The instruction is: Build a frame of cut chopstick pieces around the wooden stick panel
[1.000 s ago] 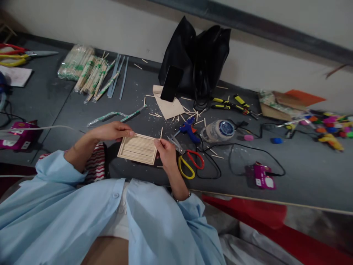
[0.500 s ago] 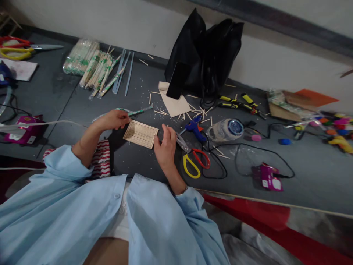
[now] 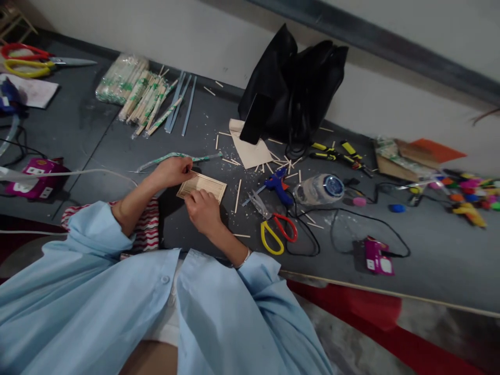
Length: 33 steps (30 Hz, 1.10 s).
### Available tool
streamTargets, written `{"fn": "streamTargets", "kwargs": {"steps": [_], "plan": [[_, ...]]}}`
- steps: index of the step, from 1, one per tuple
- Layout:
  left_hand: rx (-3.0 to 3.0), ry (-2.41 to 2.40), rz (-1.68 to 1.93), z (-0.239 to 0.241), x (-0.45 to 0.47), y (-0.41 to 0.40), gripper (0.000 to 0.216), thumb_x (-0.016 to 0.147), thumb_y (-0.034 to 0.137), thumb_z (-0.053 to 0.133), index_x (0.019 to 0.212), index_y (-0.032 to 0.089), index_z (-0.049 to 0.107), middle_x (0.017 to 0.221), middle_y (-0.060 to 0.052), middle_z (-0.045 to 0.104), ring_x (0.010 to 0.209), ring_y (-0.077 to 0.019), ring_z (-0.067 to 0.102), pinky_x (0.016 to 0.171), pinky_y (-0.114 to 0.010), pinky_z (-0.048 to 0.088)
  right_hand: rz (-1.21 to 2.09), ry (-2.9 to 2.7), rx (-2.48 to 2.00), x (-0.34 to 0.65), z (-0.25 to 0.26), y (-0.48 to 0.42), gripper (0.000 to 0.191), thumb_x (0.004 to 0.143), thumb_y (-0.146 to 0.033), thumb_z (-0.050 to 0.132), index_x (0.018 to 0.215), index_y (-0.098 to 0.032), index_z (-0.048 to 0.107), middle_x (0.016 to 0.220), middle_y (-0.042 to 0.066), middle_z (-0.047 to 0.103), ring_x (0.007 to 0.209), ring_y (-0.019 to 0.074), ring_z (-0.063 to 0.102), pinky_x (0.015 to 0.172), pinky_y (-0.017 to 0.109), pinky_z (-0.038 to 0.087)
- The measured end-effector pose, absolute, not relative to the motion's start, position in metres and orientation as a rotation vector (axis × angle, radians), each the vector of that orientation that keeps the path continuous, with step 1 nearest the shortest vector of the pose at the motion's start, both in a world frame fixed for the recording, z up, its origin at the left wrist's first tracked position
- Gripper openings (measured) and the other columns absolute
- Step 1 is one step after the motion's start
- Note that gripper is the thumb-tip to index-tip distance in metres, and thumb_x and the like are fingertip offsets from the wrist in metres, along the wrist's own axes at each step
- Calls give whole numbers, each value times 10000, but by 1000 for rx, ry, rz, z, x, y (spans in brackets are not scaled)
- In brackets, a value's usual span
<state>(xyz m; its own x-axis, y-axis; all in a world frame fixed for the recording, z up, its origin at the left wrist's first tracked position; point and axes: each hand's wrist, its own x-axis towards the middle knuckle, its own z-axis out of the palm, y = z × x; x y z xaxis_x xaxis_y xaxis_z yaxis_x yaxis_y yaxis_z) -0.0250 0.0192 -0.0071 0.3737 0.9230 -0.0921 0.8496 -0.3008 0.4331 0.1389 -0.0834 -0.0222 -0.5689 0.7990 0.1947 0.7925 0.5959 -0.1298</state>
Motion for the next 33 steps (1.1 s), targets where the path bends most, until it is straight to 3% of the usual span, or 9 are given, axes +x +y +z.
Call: {"fn": "streamTargets", "kwargs": {"steps": [3, 6, 11, 16, 21, 26, 30, 33], "plan": [[2101, 1379, 451, -6, -27, 24, 132, 766, 306, 630, 767, 178, 599, 740, -14, 608, 704, -157, 538, 655, -270, 379, -77, -2467, -1241, 142, -19, -87, 160, 977, -225, 526, 947, -194, 680, 883, 62, 712, 842, 206, 595, 736, 354, 416], [1786, 1231, 626, 0, -27, 24, 300, 787, 447, 633, 689, 182, 533, 635, 29, 511, 618, -117, 475, 604, -243, 371, -99, -2196, -1206, 150, -3, -88, 147, 960, -219, 516, 962, -205, 662, 877, 59, 706, 853, 191, 621, 775, 333, 463], [1326, 900, 642, 15, -23, 10, 408, 834, 574, 626, 761, 183, 536, 634, 13, 557, 543, -102, 537, 515, -222, 407, 177, -1704, -1429, 175, 32, -77, 144, 934, -285, 532, 973, -231, 660, 889, 40, 710, 773, 168, 635, 716, 313, 515], [1268, 750, 587, 21, -19, 1, 494, 826, 668, 623, 792, 182, 545, 607, 33, 500, 463, -80, 475, 433, -209, 402, 462, -1542, -1509, 191, 35, -58, 107, 860, -285, 591, 867, -213, 670, 812, 9, 709, 688, 137, 607, 653, 272, 504], [1417, 741, 490, 20, -19, 1, 435, 767, 563, 743, 806, 150, 610, 658, 33, 487, 545, -76, 480, 437, -174, 410, 539, -1449, -1510, 191, 26, -50, 108, 843, -307, 597, 805, -212, 635, 759, -6, 691, 673, 132, 605, 671, 272, 503], [1343, 793, 533, 20, -23, 4, 368, 791, 497, 717, 772, 143, 618, 636, 26, 482, 539, -81, 475, 414, -177, 392, 609, -1136, -1400, 216, 41, -60, 146, 891, -347, 539, 812, -227, 561, 689, -36, 623, 570, 112, 552, 544, 240, 439], [1269, 781, 576, 23, -23, 2, 323, 764, 450, 737, 740, 146, 631, 592, 27, 471, 494, -77, 447, 386, -185, 356, 542, -1422, -1551, 250, 54, -81, 356, 919, -365, 526, 595, -217, 519, 535, -44, 512, 502, 105, 455, 526, 253, 378], [1246, 759, 560, 26, -22, -2, 299, 750, 425, 745, 711, 150, 636, 570, 32, 455, 469, -70, 421, 370, -187, 319, 578, -1714, -1688, 258, 55, -91, 377, 884, -431, 614, 583, -205, 584, 530, -31, 548, 518, 110, 470, 540, 259, 375]]}}
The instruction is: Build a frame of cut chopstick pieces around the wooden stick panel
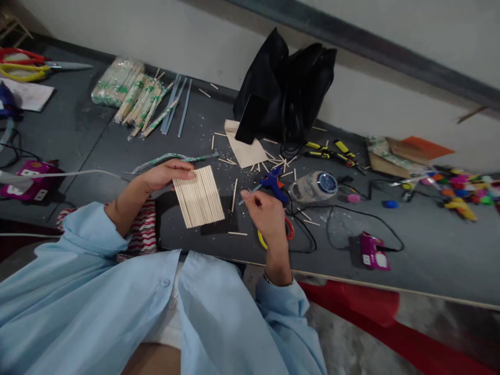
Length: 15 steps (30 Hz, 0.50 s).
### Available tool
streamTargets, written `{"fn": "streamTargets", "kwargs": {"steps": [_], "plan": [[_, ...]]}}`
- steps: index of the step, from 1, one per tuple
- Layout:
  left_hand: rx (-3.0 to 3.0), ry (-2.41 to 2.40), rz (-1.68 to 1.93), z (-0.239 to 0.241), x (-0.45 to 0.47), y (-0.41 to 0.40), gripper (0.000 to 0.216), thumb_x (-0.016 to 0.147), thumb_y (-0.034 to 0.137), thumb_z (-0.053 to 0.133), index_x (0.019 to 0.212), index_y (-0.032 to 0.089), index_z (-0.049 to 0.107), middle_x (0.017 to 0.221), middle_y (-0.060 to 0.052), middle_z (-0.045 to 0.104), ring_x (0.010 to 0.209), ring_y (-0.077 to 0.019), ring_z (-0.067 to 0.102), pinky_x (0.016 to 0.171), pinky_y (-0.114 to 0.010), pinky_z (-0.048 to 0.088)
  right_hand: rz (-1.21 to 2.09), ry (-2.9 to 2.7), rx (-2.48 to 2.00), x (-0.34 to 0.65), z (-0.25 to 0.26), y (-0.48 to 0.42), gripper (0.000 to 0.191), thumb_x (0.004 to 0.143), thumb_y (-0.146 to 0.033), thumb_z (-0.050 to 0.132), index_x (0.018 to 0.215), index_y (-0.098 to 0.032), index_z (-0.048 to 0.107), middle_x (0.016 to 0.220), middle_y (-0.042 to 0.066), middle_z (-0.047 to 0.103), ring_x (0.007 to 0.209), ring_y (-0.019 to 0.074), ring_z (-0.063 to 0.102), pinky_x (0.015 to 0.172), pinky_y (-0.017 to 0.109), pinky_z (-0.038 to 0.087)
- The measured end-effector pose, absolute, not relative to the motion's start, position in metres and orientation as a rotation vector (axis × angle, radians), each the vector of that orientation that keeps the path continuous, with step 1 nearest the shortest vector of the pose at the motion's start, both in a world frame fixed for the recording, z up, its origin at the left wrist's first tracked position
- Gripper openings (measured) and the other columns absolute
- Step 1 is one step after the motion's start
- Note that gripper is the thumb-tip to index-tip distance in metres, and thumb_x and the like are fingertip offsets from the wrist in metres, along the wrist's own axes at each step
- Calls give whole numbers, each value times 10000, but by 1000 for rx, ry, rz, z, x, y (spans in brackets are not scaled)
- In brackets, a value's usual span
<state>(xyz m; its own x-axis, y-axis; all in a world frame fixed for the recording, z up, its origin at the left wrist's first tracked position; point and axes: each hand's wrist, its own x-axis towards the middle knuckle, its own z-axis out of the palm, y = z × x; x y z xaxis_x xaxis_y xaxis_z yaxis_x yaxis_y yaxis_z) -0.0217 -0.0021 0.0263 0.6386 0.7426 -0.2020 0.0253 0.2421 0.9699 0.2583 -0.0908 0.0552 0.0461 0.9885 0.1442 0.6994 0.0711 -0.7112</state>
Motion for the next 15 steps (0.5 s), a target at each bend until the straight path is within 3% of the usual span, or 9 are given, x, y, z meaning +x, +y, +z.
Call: {"fn": "streamTargets", "kwargs": {"steps": [3, 6, 10, 15], "plan": [[1243, 748, 521, 30, -20, -7, 299, 737, 424, 747, 697, 147, 643, 557, 31, 457, 455, -69, 417, 368, -191, 308, 699, -1653, -1606, 244, 54, -91, 236, 880, -426, 619, 833, -209, 699, 737, 4, 691, 618, 131, 584, 583, 261, 445], [1245, 740, 478, 33, -18, -9, 305, 724, 428, 745, 685, 146, 635, 546, 34, 458, 444, -68, 412, 369, -194, 303, 914, -1524, -1499, 219, 54, -83, 285, 884, -468, 611, 1010, -230, 704, 855, 19, 723, 655, 142, 620, 556, 259, 472], [1245, 736, 452, 35, -20, -8, 297, 711, 416, 748, 671, 149, 624, 532, 39, 451, 430, -62, 391, 355, -194, 262, 872, -1640, -1412, 197, 54, -66, 237, 873, -452, 634, 896, -225, 695, 780, -3, 685, 663, 133, 583, 606, 263, 474], [1256, 745, 450, 35, -21, -5, 287, 691, 390, 752, 629, 148, 611, 516, 44, 433, 420, -57, 379, 350, -199, 239, 595, -1933, -1383, 193, 53, -50, 235, 910, -358, 572, 718, -221, 564, 688, -19, 582, 672, 135, 540, 679, 281, 438]]}}
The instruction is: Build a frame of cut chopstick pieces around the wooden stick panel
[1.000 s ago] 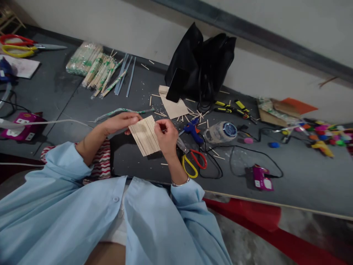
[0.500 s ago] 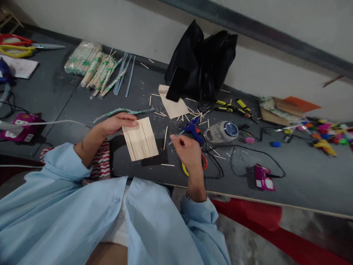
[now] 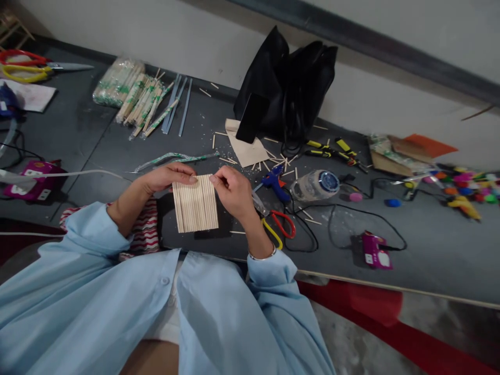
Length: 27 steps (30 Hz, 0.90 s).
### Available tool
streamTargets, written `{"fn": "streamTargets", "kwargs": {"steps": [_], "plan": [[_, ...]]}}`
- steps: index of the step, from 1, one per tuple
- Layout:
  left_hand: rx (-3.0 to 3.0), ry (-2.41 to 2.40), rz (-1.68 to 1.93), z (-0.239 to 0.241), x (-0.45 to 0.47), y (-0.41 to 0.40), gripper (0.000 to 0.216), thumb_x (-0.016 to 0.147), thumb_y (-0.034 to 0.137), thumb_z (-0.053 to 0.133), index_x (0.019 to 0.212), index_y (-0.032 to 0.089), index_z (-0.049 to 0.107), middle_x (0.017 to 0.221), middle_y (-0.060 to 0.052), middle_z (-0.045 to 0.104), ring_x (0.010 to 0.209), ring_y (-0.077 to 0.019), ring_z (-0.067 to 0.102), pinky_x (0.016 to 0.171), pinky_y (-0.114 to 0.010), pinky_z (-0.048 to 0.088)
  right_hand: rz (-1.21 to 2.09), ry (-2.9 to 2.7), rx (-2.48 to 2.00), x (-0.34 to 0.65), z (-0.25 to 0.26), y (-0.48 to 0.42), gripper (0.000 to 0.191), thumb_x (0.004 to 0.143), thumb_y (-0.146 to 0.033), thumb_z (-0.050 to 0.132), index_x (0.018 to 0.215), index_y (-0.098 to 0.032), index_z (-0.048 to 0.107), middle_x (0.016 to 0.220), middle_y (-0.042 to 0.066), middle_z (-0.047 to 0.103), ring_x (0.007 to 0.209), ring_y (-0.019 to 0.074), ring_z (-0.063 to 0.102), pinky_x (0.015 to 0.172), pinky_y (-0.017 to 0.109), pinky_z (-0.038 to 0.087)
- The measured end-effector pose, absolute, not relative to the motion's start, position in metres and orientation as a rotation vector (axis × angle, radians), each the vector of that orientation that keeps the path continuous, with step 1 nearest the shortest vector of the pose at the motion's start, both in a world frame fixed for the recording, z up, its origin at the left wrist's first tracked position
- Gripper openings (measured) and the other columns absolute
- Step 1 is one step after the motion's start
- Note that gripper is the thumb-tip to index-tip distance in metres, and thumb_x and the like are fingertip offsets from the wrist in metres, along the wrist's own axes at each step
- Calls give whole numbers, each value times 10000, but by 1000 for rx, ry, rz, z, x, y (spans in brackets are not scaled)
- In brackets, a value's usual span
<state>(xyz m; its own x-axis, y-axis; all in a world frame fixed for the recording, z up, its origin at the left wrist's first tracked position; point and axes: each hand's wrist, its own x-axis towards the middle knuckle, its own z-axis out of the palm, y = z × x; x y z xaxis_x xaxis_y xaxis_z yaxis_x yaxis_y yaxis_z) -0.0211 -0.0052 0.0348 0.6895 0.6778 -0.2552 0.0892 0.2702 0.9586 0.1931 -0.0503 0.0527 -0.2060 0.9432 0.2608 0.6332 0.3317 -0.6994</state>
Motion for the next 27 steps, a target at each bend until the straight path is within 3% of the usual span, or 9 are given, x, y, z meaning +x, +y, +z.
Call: {"fn": "streamTargets", "kwargs": {"steps": [5, 11, 16, 19, 23, 27], "plan": [[1196, 863, 501, 33, -21, -2, 230, 705, 371, 719, 703, 152, 647, 520, 43, 451, 416, -66, 383, 356, -213, 235, 423, -1766, -1424, 201, 51, -50, 270, 971, -371, 453, 736, -242, 472, 681, -13, 512, 647, 141, 504, 655, 293, 427], [1076, 983, 698, 30, -23, 3, 210, 754, 360, 654, 700, 168, 588, 529, 42, 424, 407, -63, 348, 369, -222, 225, 811, -1243, -1436, 222, 37, -77, 506, 930, -587, 525, 593, -244, 367, 515, -69, 328, 430, 83, 294, 406, 240, 265], [1085, 1034, 753, 29, -20, 3, 244, 818, 394, 599, 702, 185, 553, 561, 29, 432, 422, -68, 355, 382, -216, 269, 1106, -1301, -1538, 217, 26, -104, 493, 855, -694, 573, 717, -221, 576, 603, -34, 542, 479, 96, 465, 406, 221, 353], [1081, 1027, 764, 28, -20, 2, 237, 796, 406, 632, 788, 171, 610, 608, 16, 511, 474, -83, 449, 422, -211, 356, 1094, -1387, -1546, 210, 25, -105, 462, 872, -656, 572, 703, -227, 554, 620, -26, 582, 510, 109, 511, 451, 230, 393], [1005, 970, 648, 24, -23, 0, 358, 696, 416, 771, 893, 126, 698, 816, -59, 729, 698, -160, 667, 621, -247, 535, 805, -1677, -1567, 208, 28, -97, 383, 946, -480, 528, 658, -228, 547, 571, -30, 551, 557, 123, 519, 556, 253, 394], [982, 919, 612, 21, -22, -2, 455, 636, 466, 850, 891, 111, 726, 873, -78, 774, 744, -192, 714, 689, -276, 570, 545, -1843, -1553, 208, 33, -96, 335, 956, -375, 507, 658, -226, 544, 598, -24, 552, 596, 133, 512, 608, 273, 371]]}}
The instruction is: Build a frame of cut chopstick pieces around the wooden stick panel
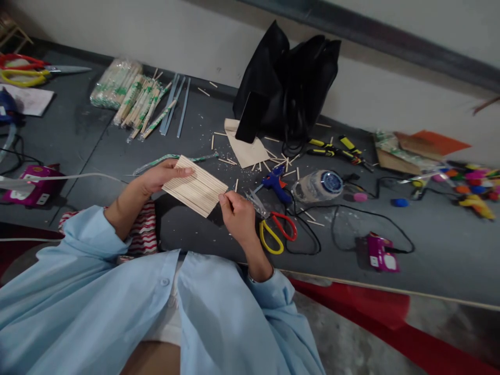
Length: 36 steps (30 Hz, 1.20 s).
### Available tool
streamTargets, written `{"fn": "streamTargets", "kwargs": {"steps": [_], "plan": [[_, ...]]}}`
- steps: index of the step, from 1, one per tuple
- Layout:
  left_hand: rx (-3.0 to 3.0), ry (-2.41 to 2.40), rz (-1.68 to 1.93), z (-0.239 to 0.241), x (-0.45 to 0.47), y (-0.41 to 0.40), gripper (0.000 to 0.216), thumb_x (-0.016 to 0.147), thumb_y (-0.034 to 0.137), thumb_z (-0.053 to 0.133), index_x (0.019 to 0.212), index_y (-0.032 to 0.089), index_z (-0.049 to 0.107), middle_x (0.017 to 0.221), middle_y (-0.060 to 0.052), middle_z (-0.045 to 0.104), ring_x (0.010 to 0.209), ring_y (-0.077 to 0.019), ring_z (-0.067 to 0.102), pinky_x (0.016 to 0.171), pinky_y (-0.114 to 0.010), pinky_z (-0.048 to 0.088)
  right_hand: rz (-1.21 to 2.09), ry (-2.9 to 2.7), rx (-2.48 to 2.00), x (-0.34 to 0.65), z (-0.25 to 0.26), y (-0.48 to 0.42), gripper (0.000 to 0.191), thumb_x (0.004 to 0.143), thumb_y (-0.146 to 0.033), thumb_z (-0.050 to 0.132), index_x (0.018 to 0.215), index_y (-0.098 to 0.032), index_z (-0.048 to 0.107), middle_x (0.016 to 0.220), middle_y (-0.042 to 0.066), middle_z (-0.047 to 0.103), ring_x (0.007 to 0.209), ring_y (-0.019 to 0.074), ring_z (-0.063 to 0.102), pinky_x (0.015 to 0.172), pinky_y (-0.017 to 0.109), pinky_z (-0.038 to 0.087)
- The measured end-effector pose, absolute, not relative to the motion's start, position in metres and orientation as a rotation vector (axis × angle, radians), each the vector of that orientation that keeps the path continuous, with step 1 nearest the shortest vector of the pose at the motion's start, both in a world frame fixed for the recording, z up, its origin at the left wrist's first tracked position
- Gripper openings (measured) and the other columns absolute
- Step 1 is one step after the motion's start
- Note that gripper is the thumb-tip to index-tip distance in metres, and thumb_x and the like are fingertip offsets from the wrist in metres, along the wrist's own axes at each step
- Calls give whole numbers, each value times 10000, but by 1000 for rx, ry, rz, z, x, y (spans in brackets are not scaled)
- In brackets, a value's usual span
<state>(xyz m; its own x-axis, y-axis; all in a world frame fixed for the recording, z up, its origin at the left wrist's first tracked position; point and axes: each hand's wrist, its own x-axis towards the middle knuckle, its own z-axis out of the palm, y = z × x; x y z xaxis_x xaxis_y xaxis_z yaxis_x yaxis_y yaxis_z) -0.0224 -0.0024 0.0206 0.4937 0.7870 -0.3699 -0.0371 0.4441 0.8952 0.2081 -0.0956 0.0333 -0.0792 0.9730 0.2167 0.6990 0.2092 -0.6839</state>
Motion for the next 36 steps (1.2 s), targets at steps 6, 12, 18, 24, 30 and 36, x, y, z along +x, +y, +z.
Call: {"fn": "streamTargets", "kwargs": {"steps": [6, 12, 18, 24, 30, 36], "plan": [[915, 943, 743, 23, -22, -1, 433, 623, 489, 814, 839, 127, 713, 780, -60, 756, 693, -198, 705, 646, -272, 557, 458, -1612, -1507, 219, 41, -104, 364, 968, -355, 477, 631, -226, 520, 577, -38, 498, 557, 123, 457, 590, 272, 360], [956, 964, 901, 23, -23, 0, 413, 692, 517, 749, 849, 137, 712, 767, -55, 741, 727, -216, 722, 685, -299, 559, 681, -1504, -1501, 226, 34, -101, 392, 963, -371, 448, 611, -221, 537, 552, -43, 471, 533, 120, 456, 566, 272, 356], [935, 967, 856, 18, -20, -2, 484, 637, 526, 808, 893, 120, 739, 823, -81, 776, 756, -237, 738, 689, -295, 568, 652, -1724, -1459, 200, 41, -93, 278, 937, -376, 553, 712, -213, 532, 631, -52, 479, 587, 102, 440, 592, 258, 336], [920, 919, 789, 22, -18, -5, 473, 639, 497, 803, 894, 103, 746, 819, -91, 776, 726, -224, 729, 671, -292, 560, 574, -1754, -1347, 196, 45, -96, 393, 953, -284, 511, 586, -215, 388, 555, -62, 342, 544, 94, 367, 573, 271, 294], [892, 916, 837, 24, -21, -2, 450, 697, 495, 737, 921, 105, 744, 810, -89, 776, 769, -242, 746, 702, -308, 583, 672, -1207, -1122, 206, 41, -97, 412, 915, -264, 526, 544, -223, 353, 495, -75, 314, 443, 83, 301, 470, 252, 252], [851, 928, 933, 25, -27, 2, 429, 791, 479, 648, 1002, 115, 734, 854, -82, 778, 893, -272, 753, 776, -333, 597, 748, -858, -950, 235, 60, -97, 388, 784, -184, 533, 514, -211, 257, 455, -95, 223, 371, 52, 176, 373, 193, 175]]}}
